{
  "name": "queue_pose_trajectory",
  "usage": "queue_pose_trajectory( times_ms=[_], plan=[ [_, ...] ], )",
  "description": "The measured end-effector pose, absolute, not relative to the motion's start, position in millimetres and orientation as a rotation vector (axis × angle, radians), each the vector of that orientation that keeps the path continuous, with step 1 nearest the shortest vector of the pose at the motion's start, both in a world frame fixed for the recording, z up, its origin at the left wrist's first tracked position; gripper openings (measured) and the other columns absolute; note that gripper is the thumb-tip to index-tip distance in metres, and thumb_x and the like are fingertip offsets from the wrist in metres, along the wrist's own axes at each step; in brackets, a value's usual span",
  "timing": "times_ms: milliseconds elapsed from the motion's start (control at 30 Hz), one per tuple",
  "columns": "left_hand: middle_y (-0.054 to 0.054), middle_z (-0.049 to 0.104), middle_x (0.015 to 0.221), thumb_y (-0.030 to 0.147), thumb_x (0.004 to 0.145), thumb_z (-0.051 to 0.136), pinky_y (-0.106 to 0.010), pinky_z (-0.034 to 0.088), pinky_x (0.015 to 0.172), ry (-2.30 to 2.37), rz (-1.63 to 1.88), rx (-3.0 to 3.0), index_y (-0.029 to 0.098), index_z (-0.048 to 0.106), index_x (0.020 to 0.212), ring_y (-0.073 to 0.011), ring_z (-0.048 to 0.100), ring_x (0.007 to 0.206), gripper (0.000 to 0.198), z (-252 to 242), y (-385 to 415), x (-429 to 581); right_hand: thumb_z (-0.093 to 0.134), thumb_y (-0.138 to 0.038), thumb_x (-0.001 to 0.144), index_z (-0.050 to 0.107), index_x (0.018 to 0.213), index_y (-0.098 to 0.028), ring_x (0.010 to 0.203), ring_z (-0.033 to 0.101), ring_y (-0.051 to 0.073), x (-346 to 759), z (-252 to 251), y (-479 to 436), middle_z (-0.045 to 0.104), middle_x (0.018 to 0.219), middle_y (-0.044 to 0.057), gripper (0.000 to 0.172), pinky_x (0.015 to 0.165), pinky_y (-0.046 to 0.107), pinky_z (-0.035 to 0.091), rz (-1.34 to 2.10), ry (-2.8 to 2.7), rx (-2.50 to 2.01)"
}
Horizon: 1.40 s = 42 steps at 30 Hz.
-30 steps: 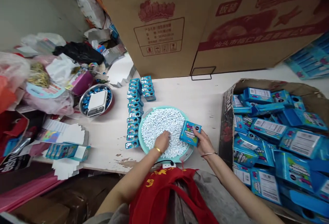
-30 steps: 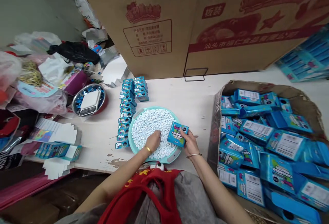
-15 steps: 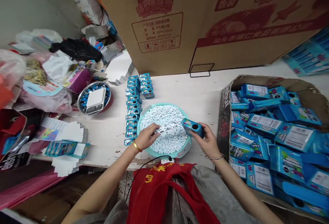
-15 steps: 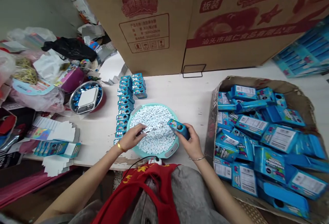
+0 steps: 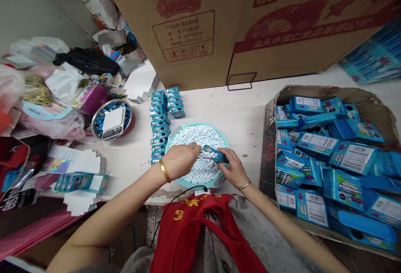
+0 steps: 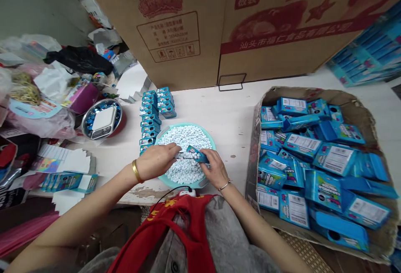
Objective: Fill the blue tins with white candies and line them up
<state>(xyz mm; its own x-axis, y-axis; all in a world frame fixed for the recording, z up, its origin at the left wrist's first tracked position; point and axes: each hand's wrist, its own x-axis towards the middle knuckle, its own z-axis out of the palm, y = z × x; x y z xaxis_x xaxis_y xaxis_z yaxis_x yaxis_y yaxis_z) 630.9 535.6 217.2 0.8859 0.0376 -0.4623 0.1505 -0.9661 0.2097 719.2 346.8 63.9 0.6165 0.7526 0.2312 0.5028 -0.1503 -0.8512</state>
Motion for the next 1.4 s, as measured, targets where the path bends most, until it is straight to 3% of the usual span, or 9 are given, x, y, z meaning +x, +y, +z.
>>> queue_pose_trajectory(
  times_ms=[300,467,567,733,933,1100,1233,1400],
  plan=[
    [-0.007,0.057,0.091,0.01,0.088,0.038,-0.03,0.048,0.068,0.165,-0.601,2.945,0.018,0.056,0.096,-0.0187,0.059,0.08,0.021,219,532,623,0.052,-0.018,0.081,0.052,0.122,-0.025,0.11,0.055,0.025,720,56,347,0.061,0.114,0.008,0.041,0.096,0.047,0.046,0.305,-1.017,-1.809],
    [-0.01,0.057,0.101,0.011,0.091,0.034,-0.033,0.046,0.071,0.607,-0.489,3.099,0.017,0.054,0.107,-0.0221,0.056,0.089,0.027,150,590,593,0.054,-0.024,0.083,0.054,0.117,-0.023,0.103,0.058,0.025,728,59,339,0.062,0.109,0.009,0.034,0.091,0.043,0.048,0.305,-0.894,-1.849],
    [-0.012,0.057,0.105,0.009,0.091,0.03,-0.036,0.046,0.078,0.635,-0.544,3.047,0.016,0.055,0.109,-0.0244,0.053,0.097,0.031,102,609,586,0.056,-0.027,0.083,0.054,0.115,-0.022,0.1,0.059,0.024,734,62,334,0.063,0.106,0.008,0.033,0.089,0.041,0.048,0.302,-0.863,-1.868],
    [-0.014,0.056,0.115,0.005,0.089,0.03,-0.038,0.043,0.087,0.474,-0.523,2.756,0.015,0.053,0.112,-0.0248,0.051,0.106,0.035,49,579,605,0.058,-0.031,0.082,0.055,0.113,-0.021,0.098,0.06,0.023,739,66,329,0.063,0.106,0.009,0.032,0.089,0.04,0.047,0.31,-0.803,-1.887],
    [-0.008,0.058,0.116,0.009,0.082,0.047,-0.032,0.044,0.091,0.373,-0.517,2.597,0.018,0.051,0.117,-0.0208,0.055,0.106,0.036,21,540,611,0.061,-0.035,0.081,0.054,0.11,-0.021,0.095,0.06,0.022,740,71,328,0.063,0.103,0.007,0.033,0.086,0.038,0.047,0.315,-0.674,-1.912],
    [-0.008,0.059,0.108,0.023,0.088,0.049,-0.032,0.045,0.09,0.35,-0.345,2.408,0.018,0.052,0.112,-0.0195,0.057,0.101,0.025,45,556,586,0.062,-0.033,0.081,0.054,0.109,-0.021,0.092,0.059,0.02,744,73,326,0.062,0.101,0.005,0.032,0.084,0.035,0.049,0.278,-0.656,-1.902],
    [-0.009,0.06,0.105,0.029,0.09,0.048,-0.032,0.045,0.086,0.243,-0.195,2.341,0.017,0.052,0.112,-0.0193,0.056,0.097,0.026,97,570,576,0.059,-0.03,0.082,0.054,0.112,-0.021,0.098,0.059,0.024,744,67,327,0.062,0.105,0.009,0.033,0.088,0.042,0.048,0.24,-0.746,-1.947],
    [-0.009,0.059,0.106,0.028,0.093,0.044,-0.031,0.046,0.085,0.076,-0.272,2.523,0.016,0.051,0.114,-0.0189,0.057,0.098,0.025,160,567,593,0.053,-0.02,0.082,0.052,0.118,-0.021,0.104,0.056,0.026,738,64,338,0.061,0.11,0.011,0.036,0.091,0.046,0.048,0.17,-1.016,-1.929]
  ],
)
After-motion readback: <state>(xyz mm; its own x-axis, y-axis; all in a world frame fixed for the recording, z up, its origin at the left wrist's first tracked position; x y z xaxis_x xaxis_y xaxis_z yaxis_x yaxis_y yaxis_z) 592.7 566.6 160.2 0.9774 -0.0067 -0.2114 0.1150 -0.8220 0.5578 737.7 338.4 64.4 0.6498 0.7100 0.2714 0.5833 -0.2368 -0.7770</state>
